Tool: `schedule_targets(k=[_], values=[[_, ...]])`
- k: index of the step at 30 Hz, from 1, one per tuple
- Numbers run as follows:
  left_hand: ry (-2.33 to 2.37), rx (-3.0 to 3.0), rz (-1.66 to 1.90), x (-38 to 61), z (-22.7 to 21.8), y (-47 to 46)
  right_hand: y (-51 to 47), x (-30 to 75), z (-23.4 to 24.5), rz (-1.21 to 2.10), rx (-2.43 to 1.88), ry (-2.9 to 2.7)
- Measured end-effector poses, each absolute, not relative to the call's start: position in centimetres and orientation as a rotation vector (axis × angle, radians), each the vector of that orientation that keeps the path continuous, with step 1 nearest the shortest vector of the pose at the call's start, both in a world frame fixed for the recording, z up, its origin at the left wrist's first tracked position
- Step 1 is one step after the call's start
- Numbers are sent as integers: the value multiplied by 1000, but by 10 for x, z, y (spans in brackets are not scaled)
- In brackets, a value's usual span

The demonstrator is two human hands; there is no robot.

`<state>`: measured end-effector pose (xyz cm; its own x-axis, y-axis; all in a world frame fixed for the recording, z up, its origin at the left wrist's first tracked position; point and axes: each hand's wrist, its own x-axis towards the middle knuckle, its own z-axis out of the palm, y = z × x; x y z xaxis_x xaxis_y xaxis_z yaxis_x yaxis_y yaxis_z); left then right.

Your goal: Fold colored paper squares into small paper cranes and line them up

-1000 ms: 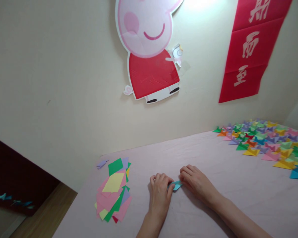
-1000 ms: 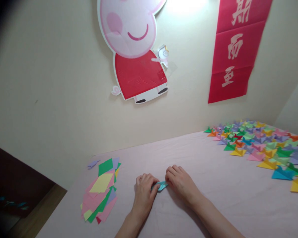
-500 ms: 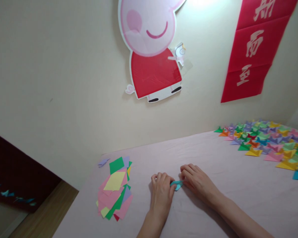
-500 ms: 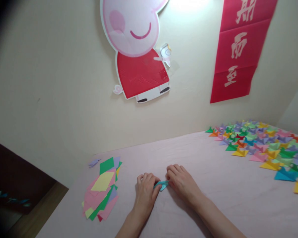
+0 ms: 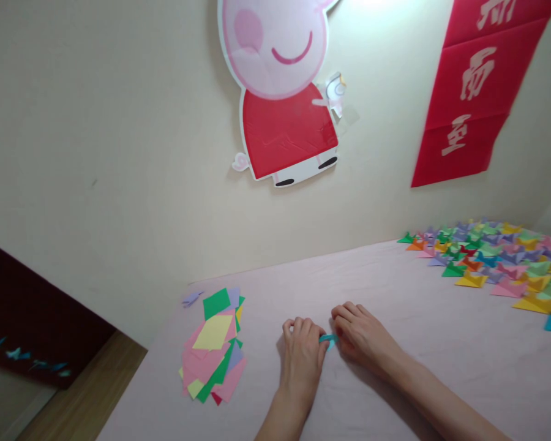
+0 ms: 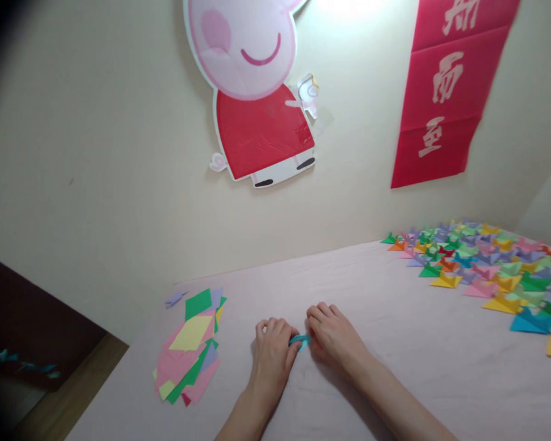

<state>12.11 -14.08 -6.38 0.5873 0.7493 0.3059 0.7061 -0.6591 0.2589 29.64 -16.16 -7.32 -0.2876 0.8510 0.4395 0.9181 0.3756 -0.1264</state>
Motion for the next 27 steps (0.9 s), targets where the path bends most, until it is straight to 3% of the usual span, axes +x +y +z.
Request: schedule_targets(k=[12, 27], values=[[1214, 2705, 644, 120, -64, -141, -165, 312, -64, 174, -1406, -2162], [1208, 2631, 713, 121, -62, -142, -162, 308, -71, 20, -1438, -2182]])
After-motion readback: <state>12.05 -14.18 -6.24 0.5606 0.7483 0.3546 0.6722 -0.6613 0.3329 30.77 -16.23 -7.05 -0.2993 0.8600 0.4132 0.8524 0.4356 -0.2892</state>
